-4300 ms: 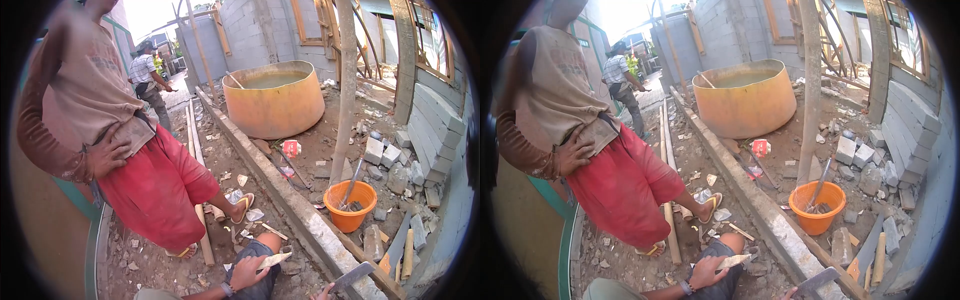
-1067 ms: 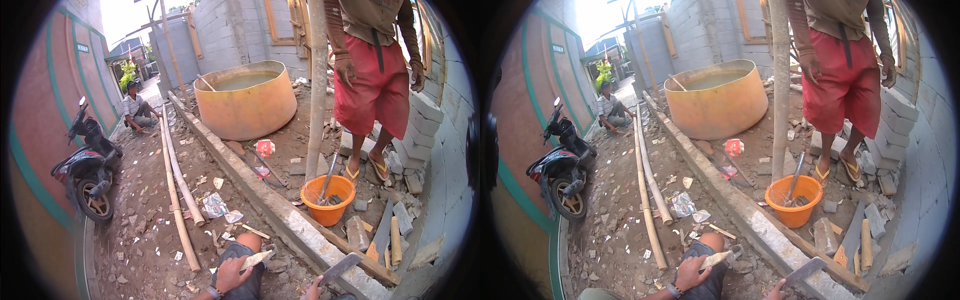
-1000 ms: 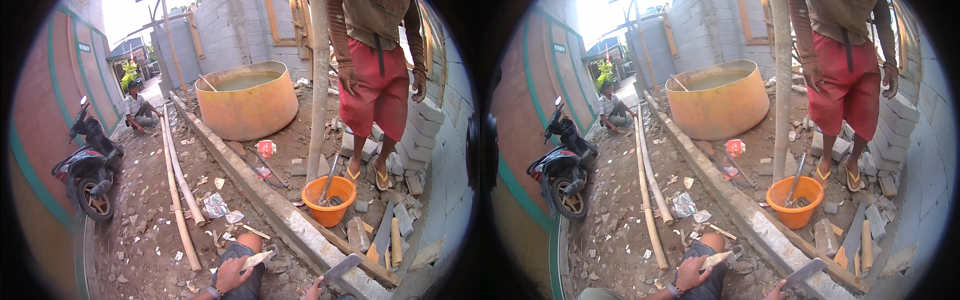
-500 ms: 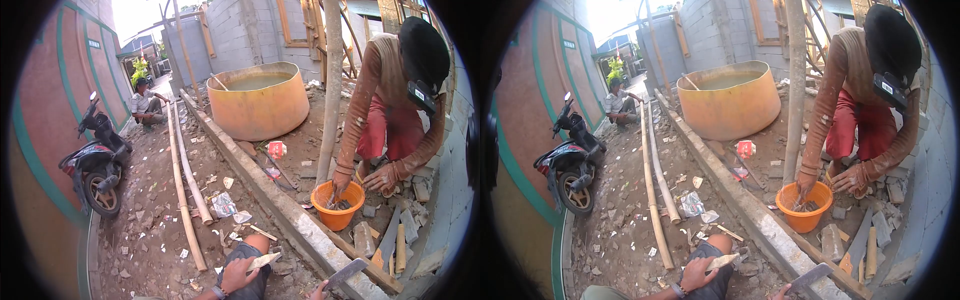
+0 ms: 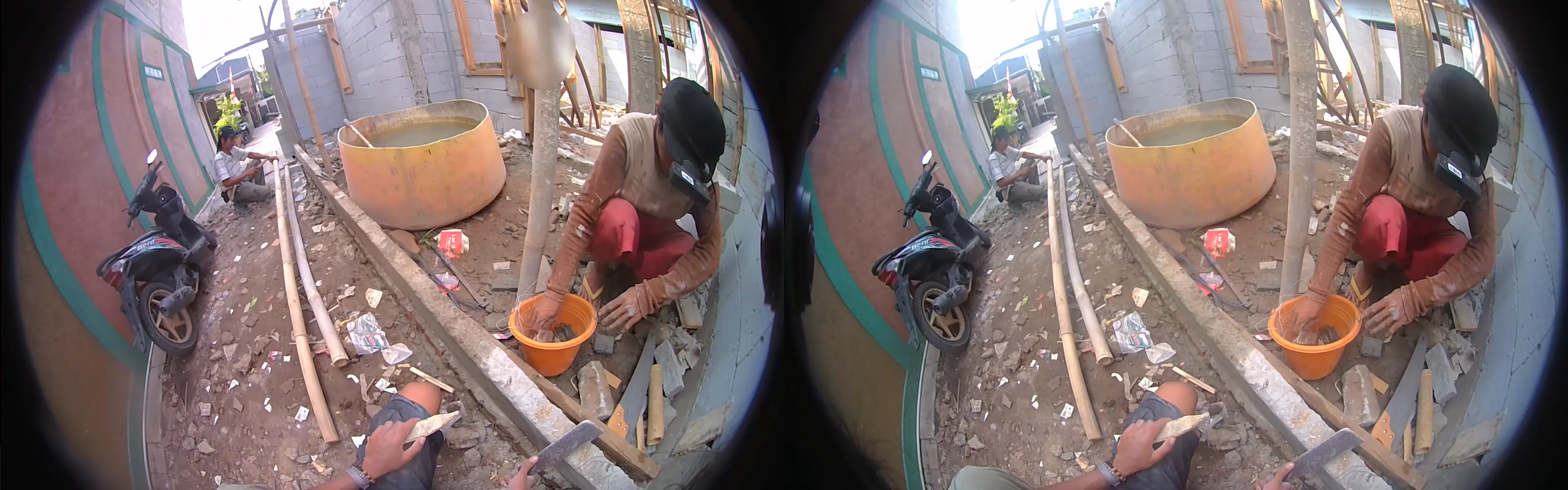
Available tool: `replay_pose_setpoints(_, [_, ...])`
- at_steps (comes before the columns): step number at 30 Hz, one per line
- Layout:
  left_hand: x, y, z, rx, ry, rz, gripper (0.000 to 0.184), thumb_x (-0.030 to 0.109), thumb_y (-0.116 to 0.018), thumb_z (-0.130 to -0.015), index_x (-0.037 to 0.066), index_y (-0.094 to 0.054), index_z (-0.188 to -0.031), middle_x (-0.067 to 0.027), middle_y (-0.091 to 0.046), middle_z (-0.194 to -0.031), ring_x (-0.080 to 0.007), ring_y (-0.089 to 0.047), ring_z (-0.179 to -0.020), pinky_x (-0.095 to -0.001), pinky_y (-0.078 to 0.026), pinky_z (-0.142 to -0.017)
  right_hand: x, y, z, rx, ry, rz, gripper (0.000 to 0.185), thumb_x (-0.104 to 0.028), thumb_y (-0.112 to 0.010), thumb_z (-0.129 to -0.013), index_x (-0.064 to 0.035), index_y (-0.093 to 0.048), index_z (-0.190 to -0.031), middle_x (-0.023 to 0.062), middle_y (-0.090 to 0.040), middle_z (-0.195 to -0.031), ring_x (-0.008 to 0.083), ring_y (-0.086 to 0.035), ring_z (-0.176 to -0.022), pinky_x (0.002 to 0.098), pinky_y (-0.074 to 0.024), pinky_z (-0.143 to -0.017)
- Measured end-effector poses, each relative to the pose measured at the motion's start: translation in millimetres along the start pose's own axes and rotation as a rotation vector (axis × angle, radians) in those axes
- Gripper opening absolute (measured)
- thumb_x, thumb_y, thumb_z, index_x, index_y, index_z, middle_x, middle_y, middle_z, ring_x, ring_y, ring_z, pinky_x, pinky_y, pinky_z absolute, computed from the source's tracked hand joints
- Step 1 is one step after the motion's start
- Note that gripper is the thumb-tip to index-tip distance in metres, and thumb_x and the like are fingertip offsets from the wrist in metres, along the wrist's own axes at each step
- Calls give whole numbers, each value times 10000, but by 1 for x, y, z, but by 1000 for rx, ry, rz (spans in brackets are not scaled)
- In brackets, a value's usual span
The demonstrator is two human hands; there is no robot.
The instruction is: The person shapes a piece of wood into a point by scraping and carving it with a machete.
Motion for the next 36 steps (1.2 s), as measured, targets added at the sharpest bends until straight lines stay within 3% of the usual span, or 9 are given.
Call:
replay_pose_setpoints(6, [-3, -5, 2, 4, -7, 28, 443, 382, -697, -872, 75, -639, -1186, -87, -602, -819, -272, -581, -763, -405, -454, -672, 27, -6, -28, -114, 29, -104, 599, -671, -626, -897, -109, -444, -796, -59, -282, -556, 88, -270, -412, 276, -246, -371])
replay_pose_setpoints(11, [-4, -12, 3, 4, -10, 18, 430, 343, -697, -861, 64, -633, -1181, -99, -595, -833, -291, -568, -775, -411, -437, -682, 16, -10, -15, -142, 11, -93, 576, -643, -617, -919, -105, -455, -794, -61, -307, -565, 82, -272, -416, 273, -261, -386])
replay_pose_setpoints(14, [-5, -15, 5, 17, -9, 25, 426, 334, -695, -857, 62, -631, -1179, -102, -592, -838, -303, -565, -784, -425, -433, -693, 12, -9, -10, -155, -4, -119, 516, -558, -614, -963, -136, -436, -726, -68, -323, -538, 77, -299, -409, 283, -280, -381])
replay_pose_setpoints(22, [-1, -10, 3, 20, -6, 23, 436, 306, -692, -857, 57, -617, -1207, -109, -593, -835, -314, -567, -791, -435, -429, -700, 11, -6, -10, -84, 41, -38, 600, -636, -637, -909, -71, -497, -762, -37, -374, -563, 106, -366, -446, 311, -365, -417])
replay_pose_setpoints(28, [0, -9, 2, 34, -20, 28, 443, 299, -698, -854, 51, -613, -1211, -114, -598, -833, -316, -565, -774, -436, -429, -696, 12, -6, -12, -102, 39, -33, 604, -626, -634, -916, -40, -561, -793, -42, -384, -561, 98, -362, -443, 292, -345, -416])
replay_pose_setpoints(31, [1, -9, 1, 22, -10, 27, 438, 304, -698, -855, 54, -615, -1205, -114, -601, -836, -315, -564, -773, -436, -428, -693, 7, -11, -8, -133, 45, -61, 583, -623, -617, -930, -74, -511, -762, -77, -317, -553, 68, -295, -427, 273, -276, -403])
replay_pose_setpoints(36, [0, -10, 0, 2, -1, 58, 423, 297, -687, -857, 58, -613, -1198, -123, -614, -876, -330, -570, -801, -450, -437, -713, 5, -14, -5, -151, 46, -85, 590, -625, -617, -929, -73, -516, -746, -79, -311, -544, 67, -289, -417, 268, -275, -397])
Point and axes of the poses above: each hand's wrist, its own z-axis away from the middle knuckle, its own y-axis out of the back of the hand, x = y × z, the point moved 10 cm from there along -z, towards the middle knuckle
